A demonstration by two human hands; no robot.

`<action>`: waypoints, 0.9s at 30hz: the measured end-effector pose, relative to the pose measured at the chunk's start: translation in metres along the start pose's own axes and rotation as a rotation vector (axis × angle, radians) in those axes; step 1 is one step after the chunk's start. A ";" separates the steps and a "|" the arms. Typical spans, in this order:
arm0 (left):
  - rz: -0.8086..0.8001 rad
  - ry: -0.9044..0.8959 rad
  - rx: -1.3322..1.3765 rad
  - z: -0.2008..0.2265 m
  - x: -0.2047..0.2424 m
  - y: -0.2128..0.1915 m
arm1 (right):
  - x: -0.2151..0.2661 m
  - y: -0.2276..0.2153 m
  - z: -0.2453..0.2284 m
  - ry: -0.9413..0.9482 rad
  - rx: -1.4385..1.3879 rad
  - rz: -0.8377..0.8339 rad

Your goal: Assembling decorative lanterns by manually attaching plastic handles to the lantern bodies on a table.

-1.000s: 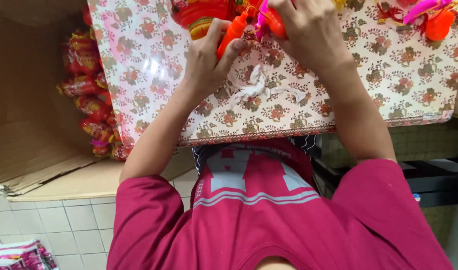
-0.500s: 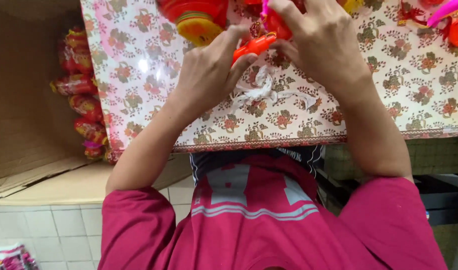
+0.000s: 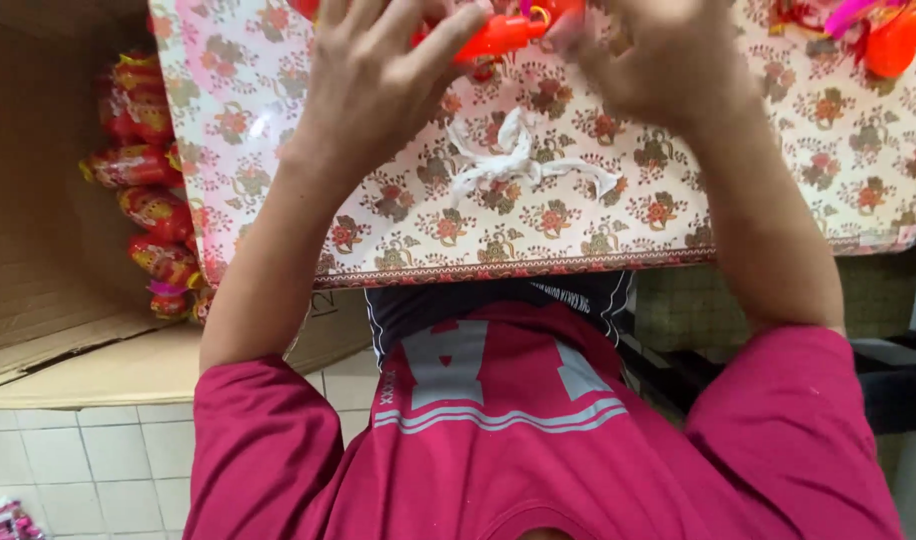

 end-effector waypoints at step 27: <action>-0.228 -0.154 0.446 0.029 0.010 -0.013 | -0.002 0.020 -0.040 -0.113 0.164 0.203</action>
Point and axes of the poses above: each hand's wrist, its own x-axis away from the middle knuckle, its own y-axis out of the palm, z = x × y, the point moved 5 cm from there along -x, towards the middle knuckle, and after that the axes turned 10 degrees about -x, right-handed, at the moved point
